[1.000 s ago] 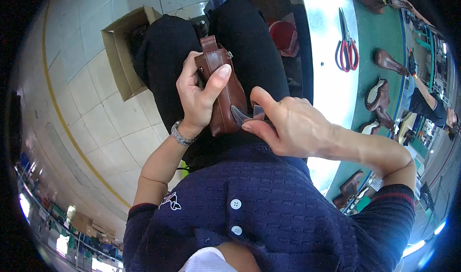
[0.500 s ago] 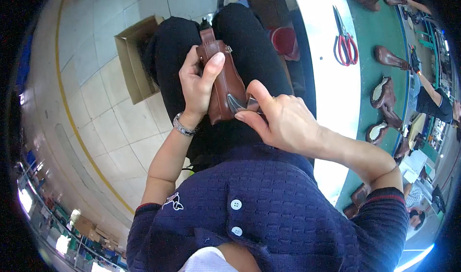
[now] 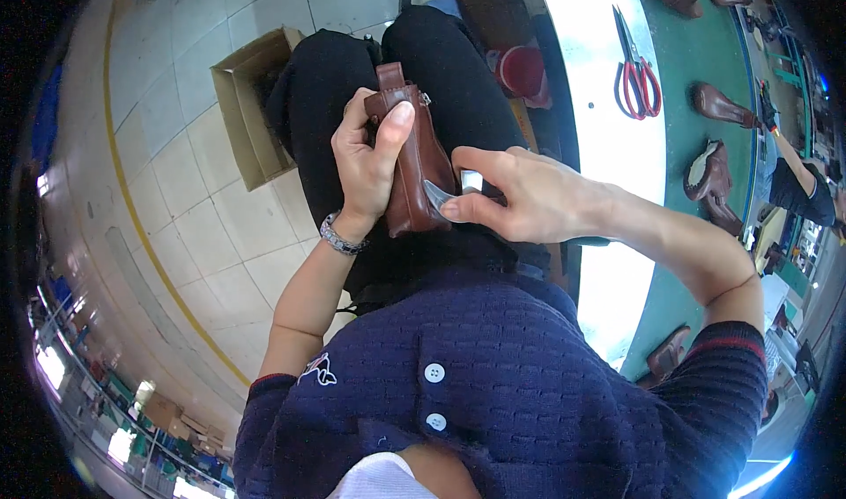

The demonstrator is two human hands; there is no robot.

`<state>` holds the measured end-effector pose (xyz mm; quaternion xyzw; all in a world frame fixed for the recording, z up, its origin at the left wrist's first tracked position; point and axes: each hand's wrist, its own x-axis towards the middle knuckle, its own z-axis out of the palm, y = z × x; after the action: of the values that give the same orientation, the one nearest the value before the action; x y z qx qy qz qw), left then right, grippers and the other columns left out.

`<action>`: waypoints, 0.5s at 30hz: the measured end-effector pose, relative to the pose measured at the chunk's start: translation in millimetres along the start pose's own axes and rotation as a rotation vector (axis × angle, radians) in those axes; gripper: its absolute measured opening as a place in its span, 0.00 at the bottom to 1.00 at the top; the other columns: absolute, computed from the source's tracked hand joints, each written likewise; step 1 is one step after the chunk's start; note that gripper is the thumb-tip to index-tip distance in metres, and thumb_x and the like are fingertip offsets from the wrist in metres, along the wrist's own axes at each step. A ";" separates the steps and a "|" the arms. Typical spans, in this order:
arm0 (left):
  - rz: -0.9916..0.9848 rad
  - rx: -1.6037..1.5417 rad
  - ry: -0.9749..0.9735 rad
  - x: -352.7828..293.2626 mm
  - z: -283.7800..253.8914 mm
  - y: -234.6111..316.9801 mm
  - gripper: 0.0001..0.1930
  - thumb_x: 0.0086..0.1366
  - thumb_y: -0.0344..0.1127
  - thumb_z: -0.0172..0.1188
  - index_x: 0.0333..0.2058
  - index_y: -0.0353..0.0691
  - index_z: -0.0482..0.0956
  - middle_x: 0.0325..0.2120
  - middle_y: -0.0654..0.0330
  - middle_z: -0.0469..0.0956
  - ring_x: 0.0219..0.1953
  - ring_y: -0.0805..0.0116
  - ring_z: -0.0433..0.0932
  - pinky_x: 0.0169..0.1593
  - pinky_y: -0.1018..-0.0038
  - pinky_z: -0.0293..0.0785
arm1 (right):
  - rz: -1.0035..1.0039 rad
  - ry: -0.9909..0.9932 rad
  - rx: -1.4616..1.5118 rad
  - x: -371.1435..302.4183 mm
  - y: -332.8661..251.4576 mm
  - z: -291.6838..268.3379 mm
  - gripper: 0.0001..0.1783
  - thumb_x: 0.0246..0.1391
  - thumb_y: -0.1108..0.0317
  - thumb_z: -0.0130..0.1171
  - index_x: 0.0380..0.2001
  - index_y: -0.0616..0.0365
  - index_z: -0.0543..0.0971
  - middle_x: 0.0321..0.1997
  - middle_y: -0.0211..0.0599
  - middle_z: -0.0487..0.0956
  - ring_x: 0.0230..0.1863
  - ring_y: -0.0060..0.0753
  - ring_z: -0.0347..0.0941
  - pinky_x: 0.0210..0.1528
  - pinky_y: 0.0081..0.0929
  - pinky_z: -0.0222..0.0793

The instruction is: Assembling and refining shoe components using hand tools in a factory setting.

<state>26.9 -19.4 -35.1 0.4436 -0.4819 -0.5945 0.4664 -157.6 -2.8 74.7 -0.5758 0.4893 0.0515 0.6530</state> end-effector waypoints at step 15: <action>0.025 -0.011 0.011 0.4 -1.3 -1.6 0.15 0.61 0.43 0.63 0.29 0.37 0.75 0.24 0.65 0.68 0.29 0.74 0.65 0.35 0.77 0.64 | -0.114 0.557 -0.289 -8.0 -0.7 57.9 0.20 0.61 0.51 0.55 0.34 0.59 0.67 0.15 0.36 0.73 0.11 0.33 0.68 0.17 0.31 0.68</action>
<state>27.9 -19.9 -36.9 0.4382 -0.4816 -0.5890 0.4787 -127.7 47.4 72.6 -0.6811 0.6038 -0.0758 0.4072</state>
